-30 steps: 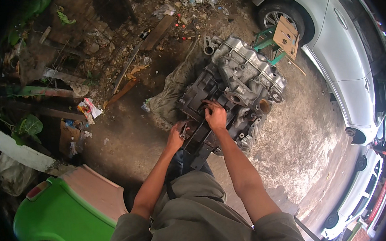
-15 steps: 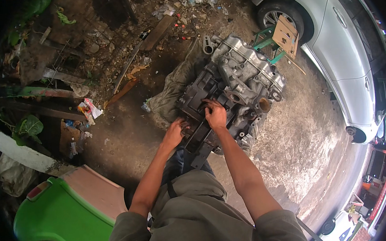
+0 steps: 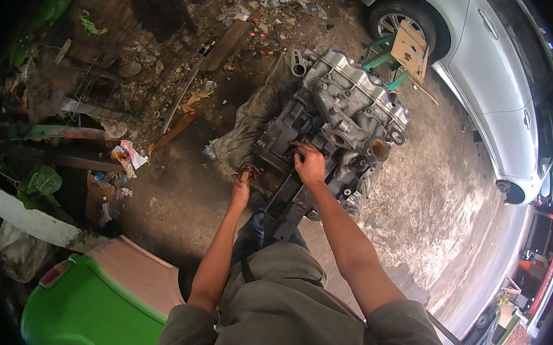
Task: The person uses a wrench to tighten bolts on a car engine block resting on a tarp. They repeatedly reposition the wrench and apply torque to fasteners on the side of the engine while standing in an outdoor workspace.
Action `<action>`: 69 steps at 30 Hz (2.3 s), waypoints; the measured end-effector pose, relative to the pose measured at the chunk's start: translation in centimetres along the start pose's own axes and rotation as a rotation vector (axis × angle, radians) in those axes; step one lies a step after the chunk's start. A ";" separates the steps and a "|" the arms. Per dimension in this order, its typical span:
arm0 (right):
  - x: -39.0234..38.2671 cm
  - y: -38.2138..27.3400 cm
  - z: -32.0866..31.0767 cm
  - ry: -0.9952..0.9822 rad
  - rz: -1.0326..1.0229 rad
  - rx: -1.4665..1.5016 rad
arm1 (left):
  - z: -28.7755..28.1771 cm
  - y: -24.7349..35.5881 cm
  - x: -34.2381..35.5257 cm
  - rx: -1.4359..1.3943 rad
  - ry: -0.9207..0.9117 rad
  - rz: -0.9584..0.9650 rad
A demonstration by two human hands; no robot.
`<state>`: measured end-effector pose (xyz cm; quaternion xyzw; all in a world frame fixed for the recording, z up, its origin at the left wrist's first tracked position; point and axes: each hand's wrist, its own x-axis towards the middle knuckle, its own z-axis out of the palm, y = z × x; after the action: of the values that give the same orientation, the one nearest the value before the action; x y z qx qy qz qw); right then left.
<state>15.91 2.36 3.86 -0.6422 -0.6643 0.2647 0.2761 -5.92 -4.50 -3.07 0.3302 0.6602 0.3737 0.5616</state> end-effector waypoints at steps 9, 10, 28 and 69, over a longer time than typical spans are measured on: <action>-0.1 -0.1 0.0 -0.009 0.010 0.011 | 0.6 1.5 5.4 -0.741 -0.092 -0.365; 0.0 -0.1 0.0 -0.001 -0.003 0.002 | 0.7 1.9 5.4 -0.762 -0.088 -0.420; -0.1 -0.5 -0.3 -0.025 0.037 0.013 | 1.0 5.0 3.1 -0.649 -0.033 -0.455; -0.1 0.2 0.0 -0.003 -0.018 0.005 | 0.7 1.9 -4.0 0.665 -0.158 0.427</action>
<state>16.09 2.25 3.74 -0.6353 -0.6696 0.2648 0.2791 -4.57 -6.85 0.51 0.6514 0.6165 0.2213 0.3829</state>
